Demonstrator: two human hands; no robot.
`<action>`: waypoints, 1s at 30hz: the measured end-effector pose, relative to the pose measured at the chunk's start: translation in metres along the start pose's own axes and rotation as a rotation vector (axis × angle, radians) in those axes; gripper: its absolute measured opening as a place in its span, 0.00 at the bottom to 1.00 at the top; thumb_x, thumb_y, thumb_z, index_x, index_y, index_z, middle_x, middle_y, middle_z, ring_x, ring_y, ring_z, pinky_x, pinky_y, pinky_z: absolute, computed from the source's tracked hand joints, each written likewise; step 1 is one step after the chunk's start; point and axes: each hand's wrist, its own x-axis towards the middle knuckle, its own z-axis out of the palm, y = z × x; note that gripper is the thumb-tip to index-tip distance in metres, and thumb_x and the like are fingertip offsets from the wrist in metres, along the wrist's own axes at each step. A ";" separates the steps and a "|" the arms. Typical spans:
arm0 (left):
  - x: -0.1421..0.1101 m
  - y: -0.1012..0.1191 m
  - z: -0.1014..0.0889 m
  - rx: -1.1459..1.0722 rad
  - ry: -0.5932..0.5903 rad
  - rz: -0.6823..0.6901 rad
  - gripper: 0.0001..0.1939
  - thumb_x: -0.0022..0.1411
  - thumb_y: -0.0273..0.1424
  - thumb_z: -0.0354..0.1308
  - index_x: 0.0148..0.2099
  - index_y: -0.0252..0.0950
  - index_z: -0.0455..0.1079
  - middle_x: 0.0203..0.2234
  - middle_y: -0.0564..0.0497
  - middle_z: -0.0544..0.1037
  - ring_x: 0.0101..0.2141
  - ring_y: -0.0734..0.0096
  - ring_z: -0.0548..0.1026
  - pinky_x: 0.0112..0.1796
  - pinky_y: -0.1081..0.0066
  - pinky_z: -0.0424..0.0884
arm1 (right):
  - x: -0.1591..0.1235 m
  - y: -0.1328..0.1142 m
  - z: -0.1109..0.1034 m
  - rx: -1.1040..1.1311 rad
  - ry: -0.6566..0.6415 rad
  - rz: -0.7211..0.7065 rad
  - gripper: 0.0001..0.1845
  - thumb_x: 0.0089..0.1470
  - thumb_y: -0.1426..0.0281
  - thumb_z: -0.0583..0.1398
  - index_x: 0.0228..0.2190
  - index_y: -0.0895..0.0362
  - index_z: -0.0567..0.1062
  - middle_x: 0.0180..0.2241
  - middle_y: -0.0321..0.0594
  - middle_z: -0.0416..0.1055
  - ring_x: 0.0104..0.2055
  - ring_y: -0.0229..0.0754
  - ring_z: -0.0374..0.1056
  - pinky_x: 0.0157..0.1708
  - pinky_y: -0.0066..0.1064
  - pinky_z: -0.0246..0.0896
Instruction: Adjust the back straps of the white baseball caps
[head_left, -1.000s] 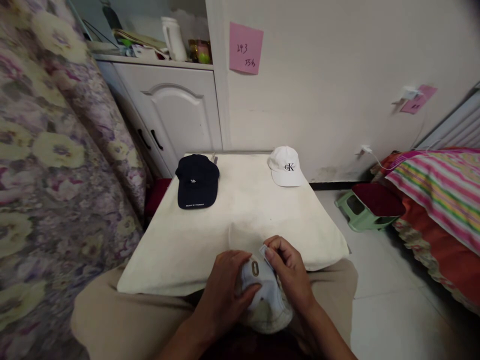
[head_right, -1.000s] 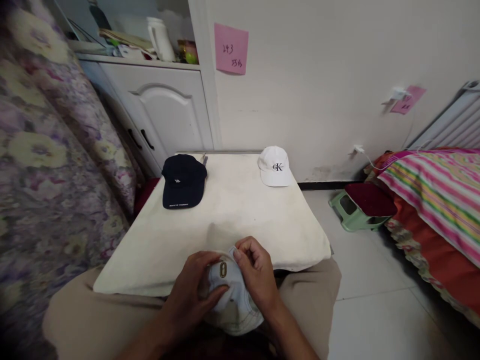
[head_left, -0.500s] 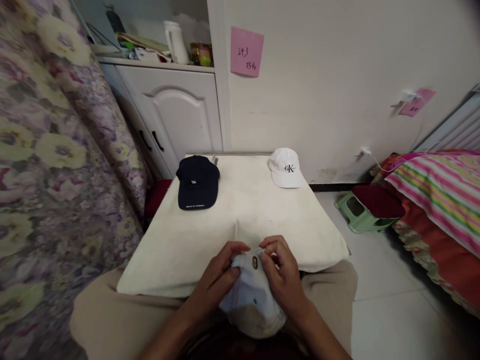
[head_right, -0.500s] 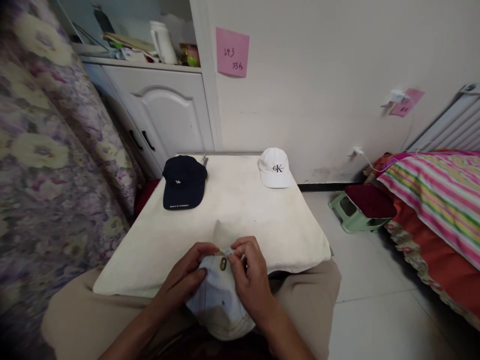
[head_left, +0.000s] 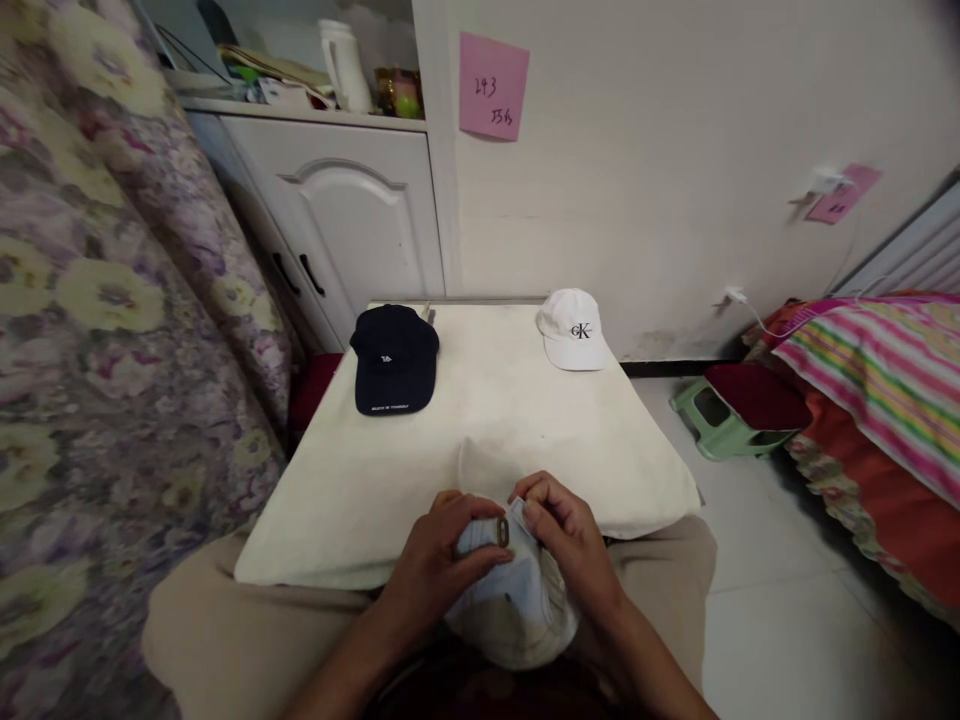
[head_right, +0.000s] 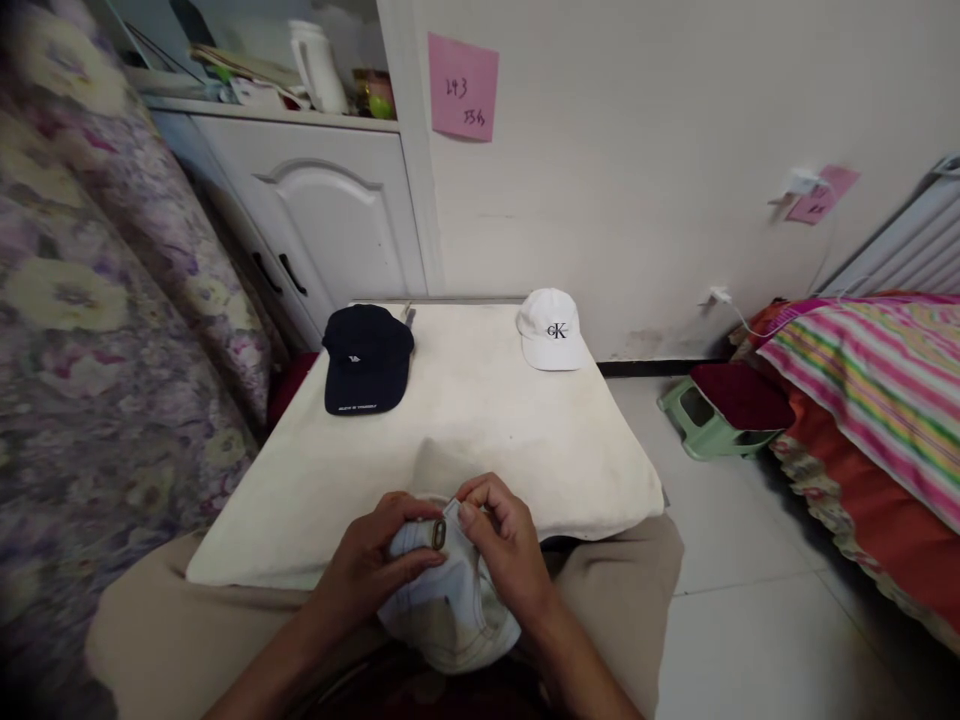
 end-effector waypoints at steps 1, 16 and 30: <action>0.000 0.000 -0.001 0.024 -0.018 0.003 0.15 0.56 0.31 0.66 0.46 0.42 0.72 0.37 0.52 0.76 0.42 0.62 0.71 0.43 0.66 0.67 | 0.000 0.000 0.000 0.002 -0.001 0.002 0.13 0.61 0.62 0.59 0.27 0.56 0.68 0.36 0.39 0.66 0.35 0.40 0.59 0.34 0.30 0.53; -0.001 0.008 -0.006 0.025 -0.095 0.007 0.11 0.60 0.33 0.62 0.46 0.42 0.71 0.37 0.52 0.75 0.43 0.61 0.70 0.44 0.64 0.67 | 0.000 -0.010 -0.003 -0.202 -0.039 -0.036 0.06 0.56 0.67 0.63 0.29 0.55 0.75 0.29 0.35 0.64 0.32 0.39 0.59 0.34 0.30 0.54; -0.002 0.009 0.003 0.119 -0.036 0.062 0.09 0.60 0.32 0.62 0.44 0.40 0.71 0.35 0.52 0.77 0.40 0.61 0.69 0.41 0.65 0.66 | -0.004 -0.014 -0.002 -0.299 -0.007 0.022 0.03 0.54 0.72 0.60 0.29 0.56 0.73 0.26 0.33 0.63 0.30 0.38 0.57 0.31 0.30 0.53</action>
